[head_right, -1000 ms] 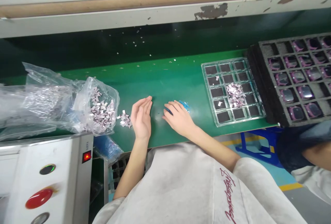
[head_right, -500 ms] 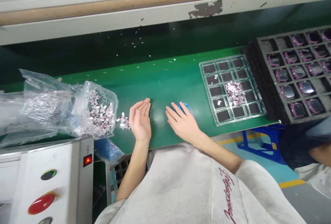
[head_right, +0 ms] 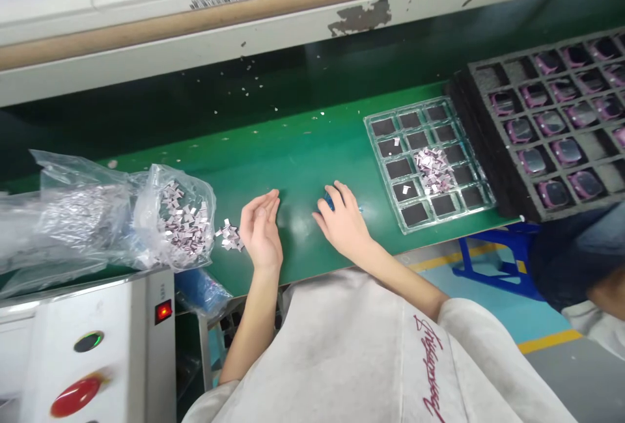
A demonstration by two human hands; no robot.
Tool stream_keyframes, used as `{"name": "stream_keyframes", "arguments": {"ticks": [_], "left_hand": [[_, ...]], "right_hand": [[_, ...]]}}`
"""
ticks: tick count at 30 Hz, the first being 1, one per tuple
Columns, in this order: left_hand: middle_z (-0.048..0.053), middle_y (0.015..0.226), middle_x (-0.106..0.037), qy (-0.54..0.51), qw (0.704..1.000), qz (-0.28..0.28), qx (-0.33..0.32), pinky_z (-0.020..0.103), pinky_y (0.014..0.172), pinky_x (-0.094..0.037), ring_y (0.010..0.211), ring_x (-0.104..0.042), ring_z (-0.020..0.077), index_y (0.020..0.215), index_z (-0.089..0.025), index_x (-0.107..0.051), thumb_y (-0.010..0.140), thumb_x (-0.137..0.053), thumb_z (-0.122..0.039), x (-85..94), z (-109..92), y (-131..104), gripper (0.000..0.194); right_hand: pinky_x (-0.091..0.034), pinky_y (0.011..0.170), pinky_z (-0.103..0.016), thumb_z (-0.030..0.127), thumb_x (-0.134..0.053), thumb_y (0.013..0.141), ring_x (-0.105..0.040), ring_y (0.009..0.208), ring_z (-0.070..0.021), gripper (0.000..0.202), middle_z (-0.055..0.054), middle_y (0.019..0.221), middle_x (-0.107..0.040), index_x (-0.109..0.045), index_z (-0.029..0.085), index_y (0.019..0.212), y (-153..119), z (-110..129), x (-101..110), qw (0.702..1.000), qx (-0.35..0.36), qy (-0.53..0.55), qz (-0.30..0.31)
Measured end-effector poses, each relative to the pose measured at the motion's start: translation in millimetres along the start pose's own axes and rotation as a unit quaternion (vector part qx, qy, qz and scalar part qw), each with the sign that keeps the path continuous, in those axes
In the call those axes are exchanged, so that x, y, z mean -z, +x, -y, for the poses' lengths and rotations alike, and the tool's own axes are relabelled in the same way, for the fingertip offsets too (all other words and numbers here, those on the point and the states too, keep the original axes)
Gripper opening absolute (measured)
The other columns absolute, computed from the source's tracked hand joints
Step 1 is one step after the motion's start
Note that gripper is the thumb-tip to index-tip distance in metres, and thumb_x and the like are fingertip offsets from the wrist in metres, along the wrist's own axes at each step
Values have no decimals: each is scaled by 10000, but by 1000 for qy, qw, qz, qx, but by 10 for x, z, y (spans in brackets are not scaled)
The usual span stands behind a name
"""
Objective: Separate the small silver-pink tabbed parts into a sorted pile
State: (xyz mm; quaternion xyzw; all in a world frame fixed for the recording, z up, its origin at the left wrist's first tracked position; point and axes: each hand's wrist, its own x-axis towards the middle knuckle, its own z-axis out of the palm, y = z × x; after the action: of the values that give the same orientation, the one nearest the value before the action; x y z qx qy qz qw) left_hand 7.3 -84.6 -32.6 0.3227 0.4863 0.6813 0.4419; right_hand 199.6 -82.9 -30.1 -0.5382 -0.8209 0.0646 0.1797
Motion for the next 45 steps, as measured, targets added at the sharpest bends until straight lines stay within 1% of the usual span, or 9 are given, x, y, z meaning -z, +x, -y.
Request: {"name": "stream_keyframes", "arguments": {"ticks": [3,8,15,20,24,31,35,40,45], "left_hand": [[115,1286,-817,15,1000,-1,-2,503,1229,-538,1309,-755,271,1170,-217,-760,1014,-769,-343,-13,21,-2,200],[124,1317,-800,71,996,38,-23,493,1209,-551,1314,-749,269,1207,-216,-745,1057,-714,-384,-58,47,0,228],[128,1294,-803,87,995,30,-29,495,1181,-565,1284,-759,263,1203,-210,-742,1065,-707,-391,-44,58,-26,230],[154,1471,-743,221,958,170,-69,586,1312,-426,1447,-669,314,1325,-231,-757,1087,-654,-379,-93,57,-124,299],[140,1646,-618,261,918,288,-77,670,1402,-201,1617,-493,343,1526,-251,-653,1093,-639,-375,-238,57,-232,451],[150,1488,-735,-18,973,225,50,559,1279,-492,1451,-673,312,1427,-259,-682,1114,-607,-461,-424,41,-241,380],[146,1458,-755,-70,983,154,69,565,1315,-446,1465,-663,313,1339,-250,-703,1095,-623,-511,-394,17,-149,367],[132,1602,-658,-58,978,180,84,526,1384,-324,1586,-540,280,1442,-288,-651,1080,-619,-602,-437,122,-168,480],[138,1562,-686,-105,961,219,130,557,1361,-361,1556,-575,306,1436,-297,-638,1067,-605,-653,-625,149,-247,514]], "right_hand": [[-593,1072,-536,198,-477,1127,-655,1300,-359,291,-204,1259,-753,-748,145,1216,33,-76,32,1000,3,11,-7],[-417,1291,-675,363,-554,1129,-455,1596,-427,550,-213,1690,-542,-540,121,1622,158,-42,106,998,61,-22,11],[-555,1235,-521,183,-542,1116,-762,1191,-270,279,-107,1143,-847,-818,189,1074,53,-173,63,995,83,16,-51],[-594,1173,-577,205,-587,1092,-775,1179,-270,254,-78,1234,-841,-801,262,1216,-187,-270,224,979,18,158,-125],[-683,973,-505,311,-601,1109,-825,1015,-263,231,-64,1077,-863,-812,271,1194,-295,-277,306,927,-131,295,-192],[-713,916,-501,550,-506,1142,-862,912,-272,401,-98,992,-872,-738,227,1190,-112,-375,264,790,-255,503,-240],[-622,1148,-578,542,-152,1191,-736,1378,-288,631,-180,1439,-766,-556,207,1541,-65,-427,293,840,-188,481,-167],[-405,1358,-596,500,-403,1177,-516,1606,-293,558,-134,1713,-545,-448,267,1682,-235,-312,303,923,-175,322,-115],[-454,1334,-581,432,-378,1182,-516,1605,-294,542,-135,1726,-523,-403,266,1698,-293,-250,273,919,-149,346,-116]]}}
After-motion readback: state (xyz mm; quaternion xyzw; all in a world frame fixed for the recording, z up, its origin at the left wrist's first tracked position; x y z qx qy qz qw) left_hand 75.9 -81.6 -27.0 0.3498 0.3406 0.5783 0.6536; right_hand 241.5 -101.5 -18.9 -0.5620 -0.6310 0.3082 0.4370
